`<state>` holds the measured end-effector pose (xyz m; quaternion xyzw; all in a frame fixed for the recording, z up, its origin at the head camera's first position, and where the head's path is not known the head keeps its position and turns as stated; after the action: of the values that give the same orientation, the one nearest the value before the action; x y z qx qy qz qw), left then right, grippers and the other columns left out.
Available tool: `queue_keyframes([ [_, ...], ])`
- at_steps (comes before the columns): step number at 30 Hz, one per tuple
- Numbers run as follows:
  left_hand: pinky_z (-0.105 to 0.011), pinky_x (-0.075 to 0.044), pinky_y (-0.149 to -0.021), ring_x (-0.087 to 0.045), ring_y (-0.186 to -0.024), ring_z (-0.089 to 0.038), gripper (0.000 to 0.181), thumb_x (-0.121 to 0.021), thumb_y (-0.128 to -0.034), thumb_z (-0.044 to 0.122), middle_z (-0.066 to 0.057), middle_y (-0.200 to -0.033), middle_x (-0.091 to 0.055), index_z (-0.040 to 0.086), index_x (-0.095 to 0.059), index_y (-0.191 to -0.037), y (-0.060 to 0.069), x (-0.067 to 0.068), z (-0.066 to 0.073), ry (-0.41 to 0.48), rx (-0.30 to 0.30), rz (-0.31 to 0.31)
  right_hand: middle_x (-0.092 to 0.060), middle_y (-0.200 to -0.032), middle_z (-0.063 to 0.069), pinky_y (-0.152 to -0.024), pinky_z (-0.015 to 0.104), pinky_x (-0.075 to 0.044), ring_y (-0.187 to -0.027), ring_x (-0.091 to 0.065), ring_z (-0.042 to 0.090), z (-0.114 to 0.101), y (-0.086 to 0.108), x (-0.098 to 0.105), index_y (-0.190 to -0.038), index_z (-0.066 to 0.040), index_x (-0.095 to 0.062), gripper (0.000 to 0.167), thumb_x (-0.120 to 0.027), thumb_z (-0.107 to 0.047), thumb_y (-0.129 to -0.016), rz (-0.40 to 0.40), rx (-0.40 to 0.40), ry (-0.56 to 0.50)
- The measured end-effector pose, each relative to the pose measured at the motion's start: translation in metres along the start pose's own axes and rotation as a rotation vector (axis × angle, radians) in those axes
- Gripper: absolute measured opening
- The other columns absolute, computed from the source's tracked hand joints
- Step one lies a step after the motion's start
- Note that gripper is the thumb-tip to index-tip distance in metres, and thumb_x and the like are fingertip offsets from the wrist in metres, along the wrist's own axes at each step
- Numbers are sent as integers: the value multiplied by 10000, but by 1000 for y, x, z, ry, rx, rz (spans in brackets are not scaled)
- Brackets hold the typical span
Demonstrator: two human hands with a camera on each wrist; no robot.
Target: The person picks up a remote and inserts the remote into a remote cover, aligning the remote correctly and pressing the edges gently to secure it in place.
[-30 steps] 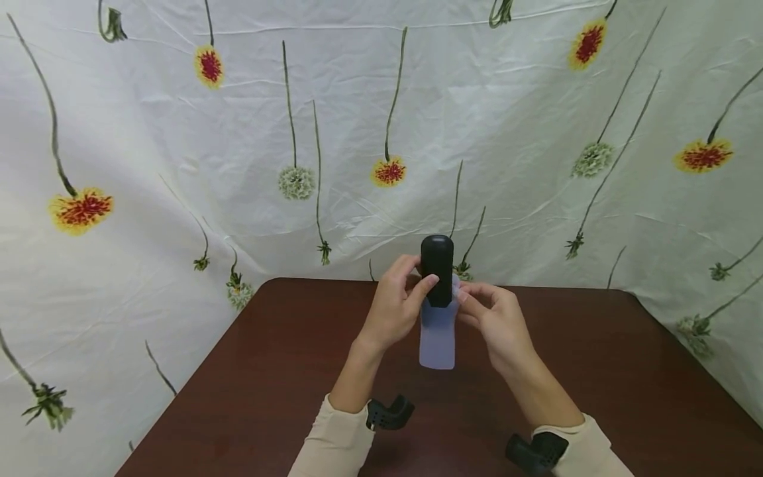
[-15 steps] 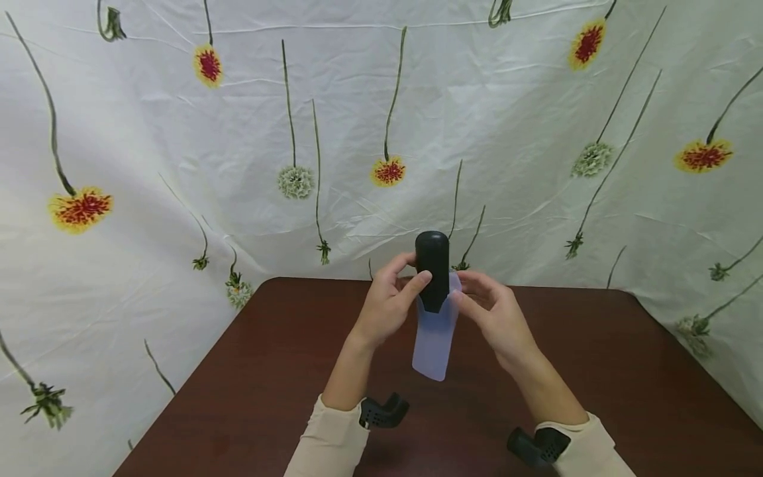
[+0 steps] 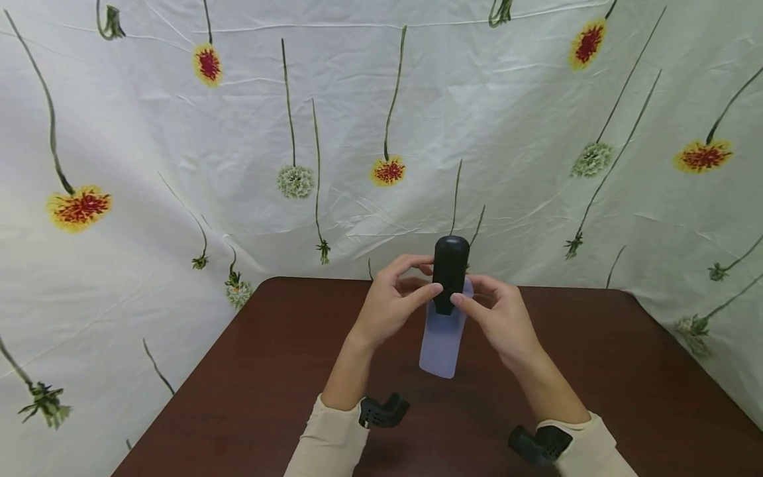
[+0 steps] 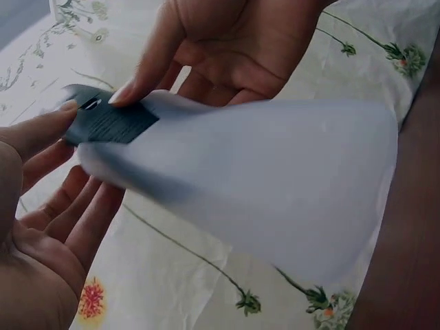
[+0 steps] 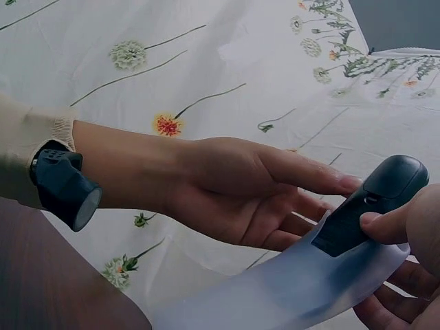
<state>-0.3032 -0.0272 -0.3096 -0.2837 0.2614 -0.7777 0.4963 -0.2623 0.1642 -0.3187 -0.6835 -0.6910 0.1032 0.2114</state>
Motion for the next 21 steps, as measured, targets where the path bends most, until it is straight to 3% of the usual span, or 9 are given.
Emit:
queue_keyframes([
  [7,-410,-587,-868,-732,-1007,-297,438,-751,-908,-67,-160,-1154,-628,-27,-646,-1331,0,2,-1,87,101,-31,-665,-1242,177,-896,317,-536,-1128,-635,284,0,0,4,-1258,57,-690,314,-736,-65,-971,-7,6,-3],
  [14,-388,-593,-847,-729,-974,-282,420,-785,-880,-58,-155,-1105,-685,-47,-675,-1286,1,2,-3,71,136,10,-657,-1262,183,-897,309,-540,-1109,-649,284,0,-1,6,-1299,56,-667,334,-713,-48,-984,-23,22,-15],
  [21,-345,-588,-810,-700,-900,-248,398,-808,-860,-55,-120,-1008,-713,-50,-707,-1245,1,4,-1,34,138,23,-653,-1316,140,-909,298,-534,-1195,-608,277,-1,-1,4,-1382,2,-636,385,-687,-68,-1007,-98,79,58],
])
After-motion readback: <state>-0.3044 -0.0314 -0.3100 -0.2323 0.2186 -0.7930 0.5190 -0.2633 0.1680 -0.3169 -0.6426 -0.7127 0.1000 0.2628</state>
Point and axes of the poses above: each hand's wrist, its own y-axis away from the middle knuckle, its own x-axis out of the back of the hand, z = x × y, the point moved 3 cm from there along -y, towards the middle knuckle
